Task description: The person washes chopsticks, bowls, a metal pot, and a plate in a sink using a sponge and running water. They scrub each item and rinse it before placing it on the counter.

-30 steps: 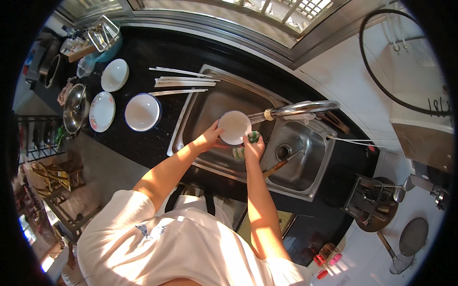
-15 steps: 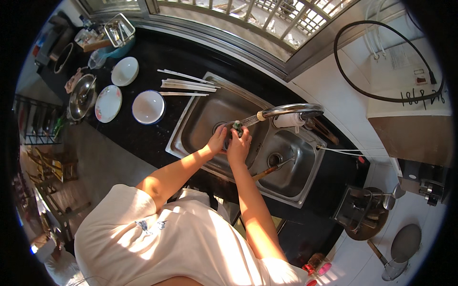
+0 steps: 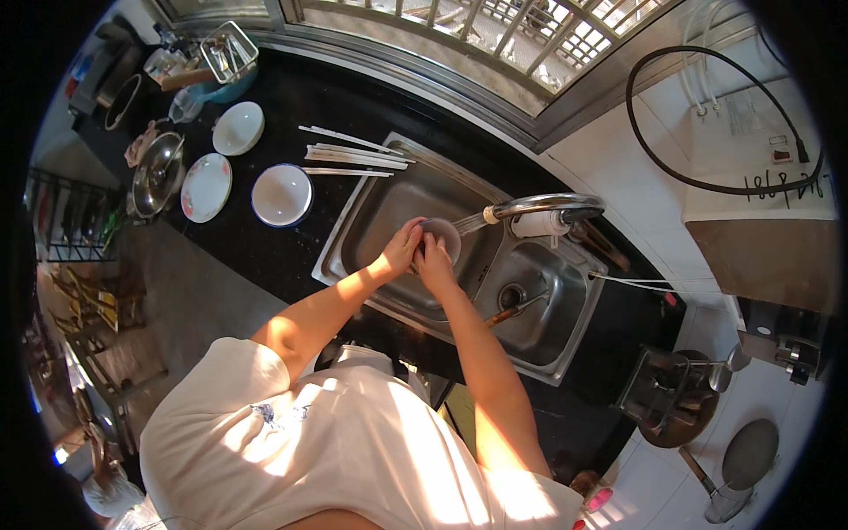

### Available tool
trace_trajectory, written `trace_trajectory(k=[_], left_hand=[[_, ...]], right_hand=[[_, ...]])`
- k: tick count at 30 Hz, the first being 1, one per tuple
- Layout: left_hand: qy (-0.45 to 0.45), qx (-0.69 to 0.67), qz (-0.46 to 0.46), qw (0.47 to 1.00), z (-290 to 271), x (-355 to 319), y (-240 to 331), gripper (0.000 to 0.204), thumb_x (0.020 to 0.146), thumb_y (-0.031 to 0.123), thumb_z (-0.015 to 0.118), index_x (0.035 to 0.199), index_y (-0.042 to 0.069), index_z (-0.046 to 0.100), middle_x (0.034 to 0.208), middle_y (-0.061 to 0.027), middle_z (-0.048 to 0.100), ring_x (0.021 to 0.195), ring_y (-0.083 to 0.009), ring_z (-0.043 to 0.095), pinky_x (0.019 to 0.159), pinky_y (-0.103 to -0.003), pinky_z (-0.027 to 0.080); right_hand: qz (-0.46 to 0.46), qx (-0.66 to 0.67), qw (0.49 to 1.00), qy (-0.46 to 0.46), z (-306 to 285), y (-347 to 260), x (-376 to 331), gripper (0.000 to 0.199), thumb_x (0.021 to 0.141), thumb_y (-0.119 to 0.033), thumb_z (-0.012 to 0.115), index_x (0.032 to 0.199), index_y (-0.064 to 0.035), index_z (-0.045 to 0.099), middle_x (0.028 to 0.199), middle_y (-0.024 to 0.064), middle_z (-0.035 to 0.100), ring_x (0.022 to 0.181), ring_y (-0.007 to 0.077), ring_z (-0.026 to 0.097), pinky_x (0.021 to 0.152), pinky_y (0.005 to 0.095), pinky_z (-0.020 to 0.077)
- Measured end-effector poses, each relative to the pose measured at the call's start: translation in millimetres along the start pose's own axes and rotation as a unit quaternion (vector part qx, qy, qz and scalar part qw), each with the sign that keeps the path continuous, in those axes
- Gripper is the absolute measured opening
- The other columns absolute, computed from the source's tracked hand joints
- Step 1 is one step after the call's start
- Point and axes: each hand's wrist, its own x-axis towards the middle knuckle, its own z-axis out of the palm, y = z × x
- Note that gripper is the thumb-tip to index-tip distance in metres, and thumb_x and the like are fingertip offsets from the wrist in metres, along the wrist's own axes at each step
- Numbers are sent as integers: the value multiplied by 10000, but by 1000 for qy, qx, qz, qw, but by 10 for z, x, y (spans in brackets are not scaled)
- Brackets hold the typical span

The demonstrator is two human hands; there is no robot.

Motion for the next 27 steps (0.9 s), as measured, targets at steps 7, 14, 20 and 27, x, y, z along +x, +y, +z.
trace_trajectory(k=[7, 14, 20, 27], left_hand=[[-51, -60, -119, 990, 25, -44, 127, 535, 950, 483, 385, 1388, 194, 277, 1300, -124, 404, 1149, -303, 468, 681, -465, 567], [-36, -87, -103, 990, 79, 45, 206, 520, 938, 481, 410, 1341, 157, 361, 1207, -155, 502, 1073, -335, 525, 639, -463, 575], [-9, 261, 168, 951, -112, 294, -71, 401, 935, 335, 445, 1265, 107, 455, 1080, -208, 581, 1007, -368, 574, 687, -447, 545], [142, 75, -61, 985, -188, 226, 134, 344, 856, 61, 461, 1197, 102, 482, 1042, -185, 583, 1048, -329, 569, 590, -426, 601]], right_hand=[[-65, -151, 983, 81, -164, 68, -13, 269, 818, -58, 584, 1082, -83, 541, 1007, 145, 570, 869, 332, 581, 731, 395, 482], [124, 364, 923, 23, -179, -70, 67, 225, 804, 32, 556, 1027, 21, 583, 998, 82, 624, 910, 135, 566, 816, 293, 449], [60, -18, 978, -201, -546, -162, 97, 207, 744, -29, 600, 949, -21, 624, 1021, 157, 629, 971, 275, 596, 823, 350, 458], [8, 46, 999, 23, -791, 304, -274, 287, 777, 6, 558, 1059, -48, 550, 1044, 137, 570, 994, 275, 557, 866, 332, 429]])
